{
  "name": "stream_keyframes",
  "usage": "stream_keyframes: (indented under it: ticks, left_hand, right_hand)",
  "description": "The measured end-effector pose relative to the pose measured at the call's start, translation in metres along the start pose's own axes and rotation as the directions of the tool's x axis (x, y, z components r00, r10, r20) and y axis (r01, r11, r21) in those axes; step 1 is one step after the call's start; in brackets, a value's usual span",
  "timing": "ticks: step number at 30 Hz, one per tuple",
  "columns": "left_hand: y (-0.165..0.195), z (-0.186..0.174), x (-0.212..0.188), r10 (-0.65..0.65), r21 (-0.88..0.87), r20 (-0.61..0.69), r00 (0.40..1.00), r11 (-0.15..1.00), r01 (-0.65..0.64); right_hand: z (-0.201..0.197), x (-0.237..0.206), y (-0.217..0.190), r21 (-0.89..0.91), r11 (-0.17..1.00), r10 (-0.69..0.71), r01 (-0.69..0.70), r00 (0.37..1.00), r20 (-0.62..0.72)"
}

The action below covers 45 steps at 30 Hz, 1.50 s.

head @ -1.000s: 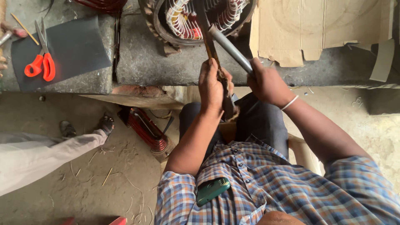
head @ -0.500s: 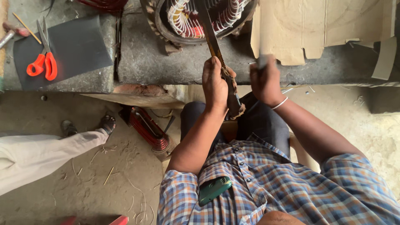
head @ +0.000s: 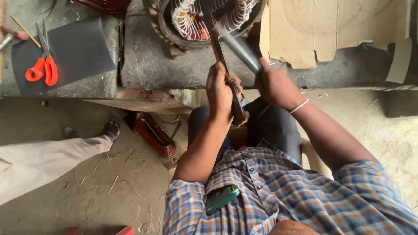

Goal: The person uses a metal pipe to repeatedly strike a flat metal bar held against the stator of an electric motor. The person briefly stops to adjust the motor windings with a screwdriver before resuming the striking action.

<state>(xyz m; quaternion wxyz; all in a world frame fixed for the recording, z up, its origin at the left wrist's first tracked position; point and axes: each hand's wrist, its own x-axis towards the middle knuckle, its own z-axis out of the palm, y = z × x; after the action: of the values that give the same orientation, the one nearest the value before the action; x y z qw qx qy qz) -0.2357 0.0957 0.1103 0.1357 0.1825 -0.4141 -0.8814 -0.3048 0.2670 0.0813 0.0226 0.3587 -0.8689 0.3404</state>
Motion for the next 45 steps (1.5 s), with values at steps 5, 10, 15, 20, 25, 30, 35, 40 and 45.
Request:
stream_keyframes:
  ticks: [5, 10, 15, 20, 25, 30, 35, 40, 45]
  left_hand:
    - [-0.005, -0.009, -0.001, 0.017, -0.003, 0.026, 1.000, 1.000, -0.017]
    - [-0.006, -0.019, -0.009, 0.011, -0.050, 0.081, 0.997, 0.999, -0.007]
    - [-0.014, -0.020, -0.008, -0.021, -0.090, 0.061, 0.998, 0.996, 0.027]
    - [-0.017, -0.022, -0.009, -0.006, -0.080, 0.050, 0.999, 0.997, 0.010]
    - [-0.010, -0.024, -0.013, -0.031, -0.091, 0.064, 0.997, 0.995, 0.037]
    - [-0.010, -0.026, -0.019, -0.042, -0.073, 0.069, 0.997, 0.996, 0.047]
    - [-0.010, -0.028, -0.006, 0.043, -0.164, 0.158, 0.987, 0.986, -0.016]
    - [-0.007, -0.022, 0.005, 0.022, -0.200, 0.136, 0.990, 0.980, 0.006]
    - [-0.003, -0.014, 0.009, 0.022, -0.032, 0.067, 0.998, 0.999, -0.020]
  right_hand:
    - [0.011, 0.002, 0.001, 0.047, 0.998, 0.056, -0.048, 0.979, -0.194]
    - [0.019, -0.005, -0.003, 0.160, 0.980, 0.136, -0.117, 0.984, -0.119]
    - [0.011, -0.007, -0.006, 0.049, 0.999, 0.015, -0.014, 1.000, -0.017]
    - [0.008, -0.002, -0.010, -0.041, 0.988, -0.152, 0.151, 0.864, -0.480]
    - [0.004, -0.006, -0.010, 0.079, 0.995, 0.069, -0.060, 0.991, -0.118]
    - [0.002, -0.008, -0.005, -0.132, 0.954, -0.298, 0.271, 0.782, -0.548]
    - [-0.002, -0.007, -0.012, 0.165, 0.986, 0.009, 0.039, 0.960, -0.279]
    - [-0.003, -0.001, -0.020, -0.059, 0.992, -0.128, 0.113, 0.909, -0.397]
    - [-0.010, 0.002, -0.013, 0.320, 0.943, 0.024, 0.092, 0.940, -0.341]
